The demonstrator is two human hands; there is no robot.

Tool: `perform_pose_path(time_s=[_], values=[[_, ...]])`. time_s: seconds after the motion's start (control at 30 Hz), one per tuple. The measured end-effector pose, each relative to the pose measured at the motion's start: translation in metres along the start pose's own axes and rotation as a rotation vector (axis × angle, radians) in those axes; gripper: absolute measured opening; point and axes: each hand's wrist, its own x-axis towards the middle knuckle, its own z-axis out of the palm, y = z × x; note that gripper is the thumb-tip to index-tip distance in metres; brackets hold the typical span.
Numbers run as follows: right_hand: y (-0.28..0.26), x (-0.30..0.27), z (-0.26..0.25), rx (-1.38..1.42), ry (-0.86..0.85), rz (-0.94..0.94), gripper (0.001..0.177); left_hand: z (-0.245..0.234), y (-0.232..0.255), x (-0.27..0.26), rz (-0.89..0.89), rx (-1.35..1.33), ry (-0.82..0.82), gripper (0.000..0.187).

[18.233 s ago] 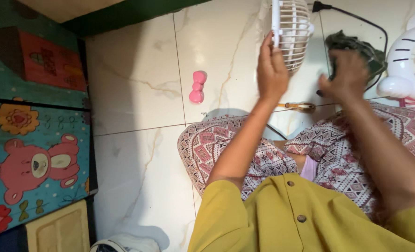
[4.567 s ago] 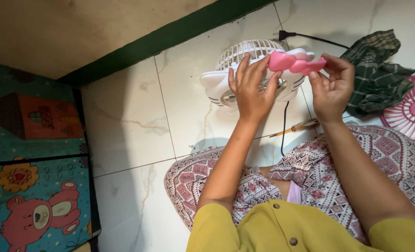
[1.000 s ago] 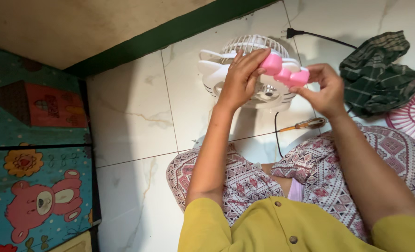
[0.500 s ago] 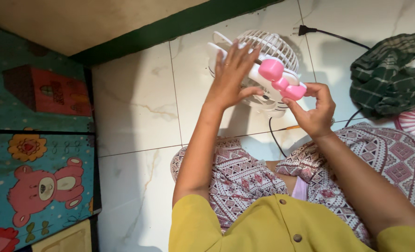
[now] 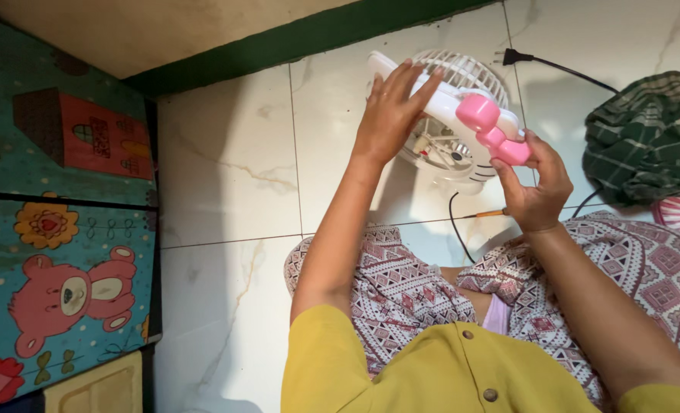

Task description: The person wipes the exterior of a white cat-shaped electric fan with a cloth, then uses a screwdriver to loosen screws on the fan's grille. A pink bow accessory is handled briefly but not attached.

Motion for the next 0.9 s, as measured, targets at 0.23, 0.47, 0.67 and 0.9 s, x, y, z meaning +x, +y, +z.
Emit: perform_pose_path(time_s=[0.23, 0.47, 0.67, 0.9], values=[[0.019, 0.005, -0.001, 0.116, -0.035, 0.052, 0.057, 0.018, 0.009, -0.012, -0.043, 0.010, 0.163, 0.074], [0.034, 0.021, -0.013, 0.038, -0.097, -0.009, 0.060, 0.025, 0.016, -0.011, -0.085, 0.059, 0.192, 0.075], [0.043, 0.020, -0.016, 0.039, -0.128, -0.021, 0.052, 0.015, 0.016, -0.011, -0.076, 0.142, 0.151, 0.073], [0.061, 0.013, -0.028, 0.752, -0.043, 0.318, 0.038, 0.018, 0.022, -0.018, -0.053, 0.151, 0.232, 0.063]])
